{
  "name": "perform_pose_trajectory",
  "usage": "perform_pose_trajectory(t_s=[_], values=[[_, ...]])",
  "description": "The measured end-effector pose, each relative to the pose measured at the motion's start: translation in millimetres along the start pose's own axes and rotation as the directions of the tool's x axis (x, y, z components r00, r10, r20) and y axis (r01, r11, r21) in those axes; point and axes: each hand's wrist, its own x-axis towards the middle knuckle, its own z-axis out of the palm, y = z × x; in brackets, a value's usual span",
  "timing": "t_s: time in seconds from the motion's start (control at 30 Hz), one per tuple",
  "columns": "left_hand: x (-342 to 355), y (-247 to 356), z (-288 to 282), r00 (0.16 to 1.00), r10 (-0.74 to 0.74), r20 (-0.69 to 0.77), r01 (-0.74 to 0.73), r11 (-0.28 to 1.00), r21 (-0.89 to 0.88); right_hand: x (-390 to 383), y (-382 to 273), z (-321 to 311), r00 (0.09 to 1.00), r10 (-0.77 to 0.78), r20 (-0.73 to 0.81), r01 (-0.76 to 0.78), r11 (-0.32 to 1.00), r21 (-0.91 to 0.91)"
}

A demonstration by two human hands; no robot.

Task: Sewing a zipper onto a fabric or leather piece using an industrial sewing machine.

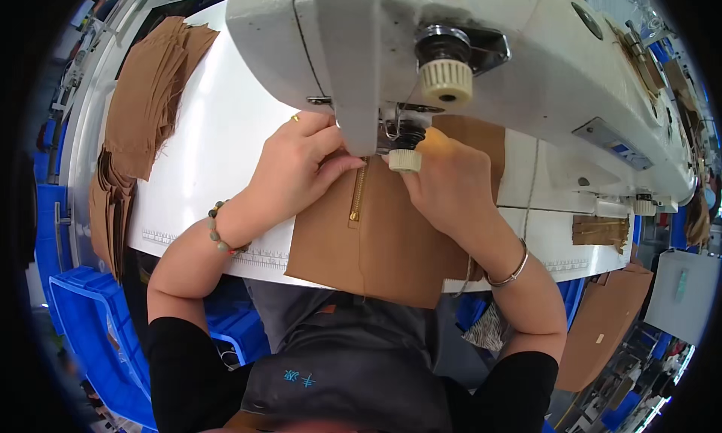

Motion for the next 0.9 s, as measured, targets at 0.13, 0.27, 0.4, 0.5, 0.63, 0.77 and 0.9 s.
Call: perform_pose_trajectory(t_s=[0.13,0.27,0.4,0.5,0.63,0.77,0.9], values=[[1,1,8,1.000,-0.006,0.030,0.004,0.998,0.065,0,0,3,0.999,-0.026,-0.042,0.028,0.999,0.026],[1,6,9,0.991,-0.108,0.074,0.105,0.994,0.039,-1,4,-5,0.994,-0.033,0.101,0.035,0.999,-0.019],[-4,5,-17,0.977,-0.154,0.144,0.164,0.985,-0.061,-1,1,-13,0.976,-0.171,0.135,0.176,0.984,-0.028],[-8,14,-34,0.946,-0.182,0.269,0.214,0.972,-0.095,-1,-3,-16,0.964,-0.218,0.152,0.206,0.974,0.091],[-7,20,-38,0.928,-0.204,0.312,0.269,0.945,-0.183,-2,-7,-18,0.949,-0.262,0.175,0.253,0.965,0.073],[-8,19,-33,0.898,-0.195,0.395,0.279,0.945,-0.168,-1,-8,-18,0.947,-0.263,0.182,0.254,0.964,0.074],[-8,17,-30,0.904,-0.194,0.380,0.258,0.958,-0.125,-1,-7,-17,0.946,-0.261,0.190,0.254,0.965,0.064]])
